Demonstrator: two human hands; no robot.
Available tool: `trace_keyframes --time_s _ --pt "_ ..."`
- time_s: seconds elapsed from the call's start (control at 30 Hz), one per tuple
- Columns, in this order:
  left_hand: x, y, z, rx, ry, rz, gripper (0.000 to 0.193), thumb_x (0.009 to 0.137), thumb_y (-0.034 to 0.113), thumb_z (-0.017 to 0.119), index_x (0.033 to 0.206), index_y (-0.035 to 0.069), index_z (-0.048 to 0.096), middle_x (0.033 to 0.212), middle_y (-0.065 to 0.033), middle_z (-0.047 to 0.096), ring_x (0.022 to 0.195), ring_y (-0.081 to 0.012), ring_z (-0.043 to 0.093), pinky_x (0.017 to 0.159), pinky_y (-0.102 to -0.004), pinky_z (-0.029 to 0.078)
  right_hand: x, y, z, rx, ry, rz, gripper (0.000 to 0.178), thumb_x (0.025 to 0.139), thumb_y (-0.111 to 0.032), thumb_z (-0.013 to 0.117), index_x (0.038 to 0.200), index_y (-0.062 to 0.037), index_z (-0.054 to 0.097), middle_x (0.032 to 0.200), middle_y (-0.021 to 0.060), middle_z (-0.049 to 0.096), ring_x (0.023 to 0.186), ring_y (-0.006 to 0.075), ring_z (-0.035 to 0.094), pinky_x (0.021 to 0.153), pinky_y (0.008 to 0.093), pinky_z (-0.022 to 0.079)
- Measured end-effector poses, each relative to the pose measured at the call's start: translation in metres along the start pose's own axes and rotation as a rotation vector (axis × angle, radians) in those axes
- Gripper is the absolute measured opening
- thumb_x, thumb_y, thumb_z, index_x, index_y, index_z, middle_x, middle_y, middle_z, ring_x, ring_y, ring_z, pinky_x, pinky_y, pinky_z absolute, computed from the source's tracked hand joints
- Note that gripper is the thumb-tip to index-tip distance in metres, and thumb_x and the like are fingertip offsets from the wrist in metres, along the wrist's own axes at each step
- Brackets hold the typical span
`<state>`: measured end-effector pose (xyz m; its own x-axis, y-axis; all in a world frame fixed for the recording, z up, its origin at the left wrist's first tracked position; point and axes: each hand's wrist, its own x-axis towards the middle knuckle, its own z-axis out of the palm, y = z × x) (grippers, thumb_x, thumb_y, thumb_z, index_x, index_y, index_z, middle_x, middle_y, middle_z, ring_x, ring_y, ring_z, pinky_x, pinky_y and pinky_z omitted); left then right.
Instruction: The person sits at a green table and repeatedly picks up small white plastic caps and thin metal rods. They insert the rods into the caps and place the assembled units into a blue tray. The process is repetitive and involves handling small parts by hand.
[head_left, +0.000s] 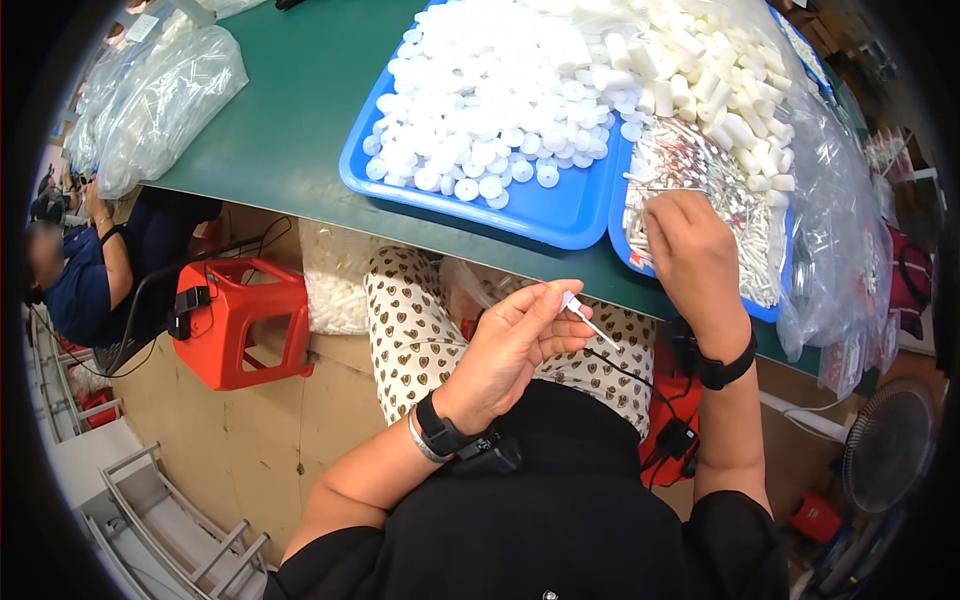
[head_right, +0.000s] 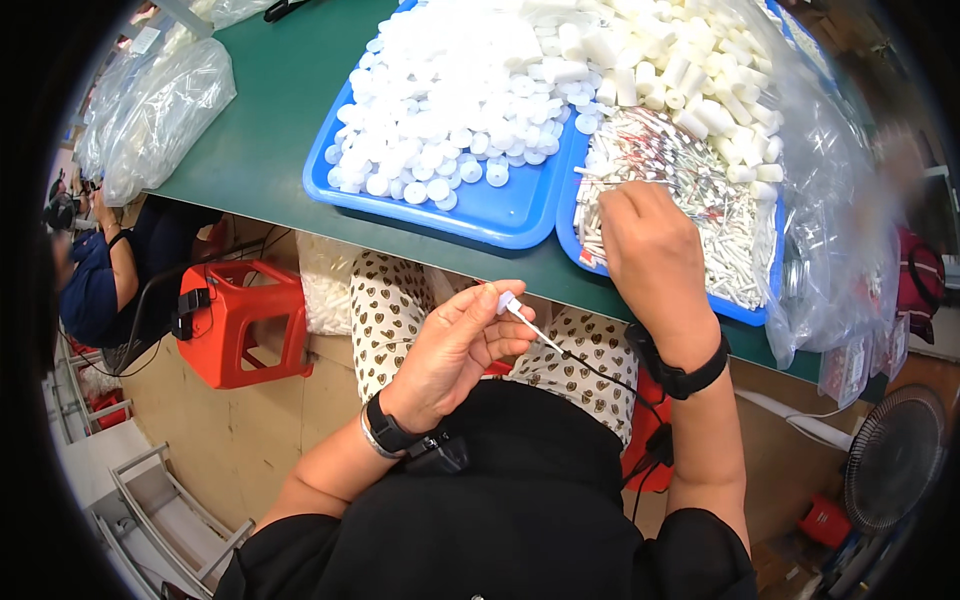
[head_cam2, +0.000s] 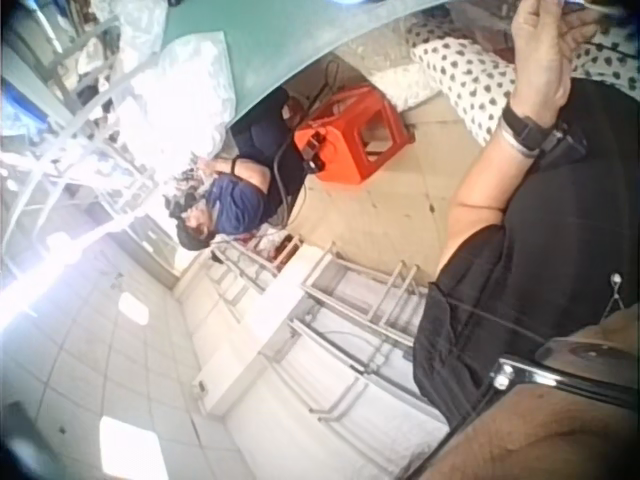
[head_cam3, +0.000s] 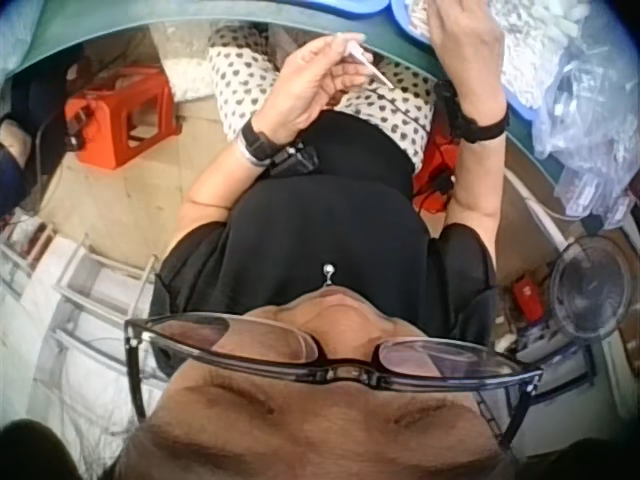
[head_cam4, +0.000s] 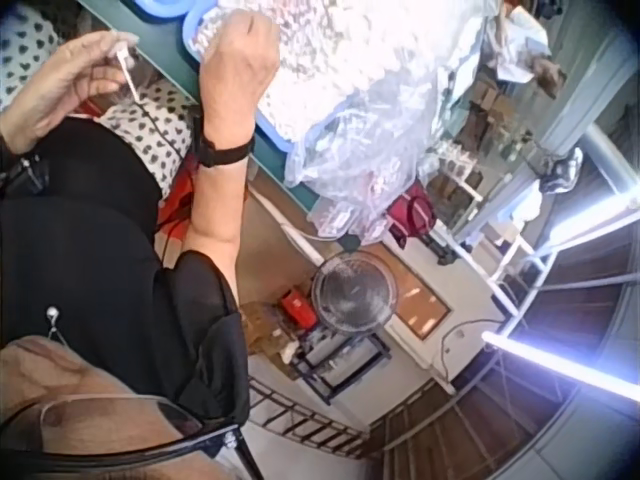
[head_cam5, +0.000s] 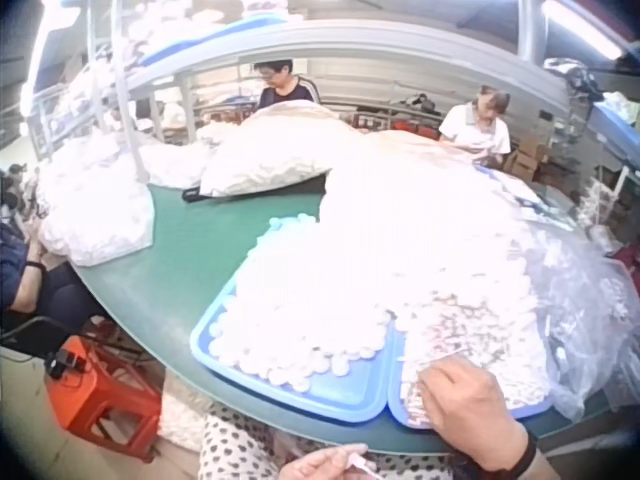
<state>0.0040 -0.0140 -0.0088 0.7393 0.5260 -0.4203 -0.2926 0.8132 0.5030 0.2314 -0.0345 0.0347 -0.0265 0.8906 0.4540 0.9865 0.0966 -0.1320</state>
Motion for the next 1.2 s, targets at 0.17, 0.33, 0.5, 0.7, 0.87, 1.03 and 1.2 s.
trace_keyframes --time_s 0.17,0.33,0.5,0.7,0.87,1.03,1.2 --pt "-0.002 0.008 0.002 0.009 0.041 0.099 0.041 0.103 0.027 0.051 0.132 -0.003 0.05 0.11 -0.0141 0.065 0.099 -0.0208 0.068 0.087 -0.0311 0.056 -0.02 -0.022 -0.021 0.3 -0.009 0.073 0.014 0.078 0.003 0.068 0.09 -0.0007 0.063 0.077 0.0115 0.064 0.065 0.0284 0.062 0.059 0.0373 0.049" --pt "0.0 0.018 0.005 0.007 0.052 0.184 0.043 0.103 0.027 0.051 0.134 -0.003 0.048 0.111 -0.014 0.065 0.1 -0.0209 0.067 0.088 -0.0308 0.056 -0.037 -0.04 -0.029 0.421 -0.153 0.025 0.016 0.077 0.003 0.07 0.09 -0.0014 0.063 0.075 0.0097 0.064 0.064 0.0264 0.062 0.058 0.0366 0.049" --pt "0.003 0.016 0.007 -0.03 0.068 0.191 0.041 0.103 0.025 0.053 0.133 -0.003 0.05 0.111 -0.0136 0.065 0.1 -0.0201 0.067 0.088 -0.0312 0.056 -0.038 -0.044 -0.029 0.418 -0.123 0.025 0.016 0.077 0.003 0.071 0.091 -0.0012 0.064 0.076 0.0096 0.064 0.064 0.0262 0.062 0.059 0.036 0.049" --pt "0.003 0.01 0.008 0.041 0.07 0.221 0.04 0.103 0.024 0.053 0.132 -0.003 0.05 0.113 -0.0135 0.065 0.102 -0.0191 0.066 0.09 -0.0314 0.055 -0.04 -0.045 -0.023 0.408 -0.053 -0.021 0.016 0.079 0.002 0.071 0.092 -0.0009 0.064 0.078 0.0104 0.065 0.066 0.0265 0.063 0.059 0.0357 0.049" --pt "0.001 0.0 0.013 0.125 -0.006 0.191 0.042 0.103 0.022 0.052 0.136 -0.003 0.049 0.129 -0.0184 0.06 0.109 -0.0187 0.062 0.097 -0.0327 0.051 -0.043 -0.057 -0.018 0.81 -0.247 0.332 0.008 0.095 -0.007 0.061 0.098 -0.0003 0.063 0.077 0.0106 0.065 0.062 0.0198 0.063 0.056 0.0287 0.049" --pt "0.001 -0.001 0.014 0.203 -0.016 0.192 0.042 0.103 0.021 0.052 0.136 -0.004 0.049 0.132 -0.0192 0.058 0.114 -0.0219 0.061 0.1 -0.0343 0.049 -0.032 -0.046 -0.026 1.458 -0.638 0.87 0.026 0.105 -0.022 0.047 0.105 0.0002 0.06 0.077 0.0034 0.065 0.06 0.0064 0.059 0.053 0.0191 0.046" --pt "0.0 0.005 0.01 0.196 0.04 0.198 0.04 0.104 0.023 0.05 0.133 -0.004 0.051 0.126 -0.0169 0.062 0.106 -0.0176 0.063 0.094 -0.0314 0.051 -0.017 -0.046 -0.04 0.831 -0.45 0.472 0.016 0.1 -0.012 0.051 0.108 -0.0028 0.062 0.073 0.0104 0.067 0.059 0.021 0.066 0.055 0.0332 0.051"
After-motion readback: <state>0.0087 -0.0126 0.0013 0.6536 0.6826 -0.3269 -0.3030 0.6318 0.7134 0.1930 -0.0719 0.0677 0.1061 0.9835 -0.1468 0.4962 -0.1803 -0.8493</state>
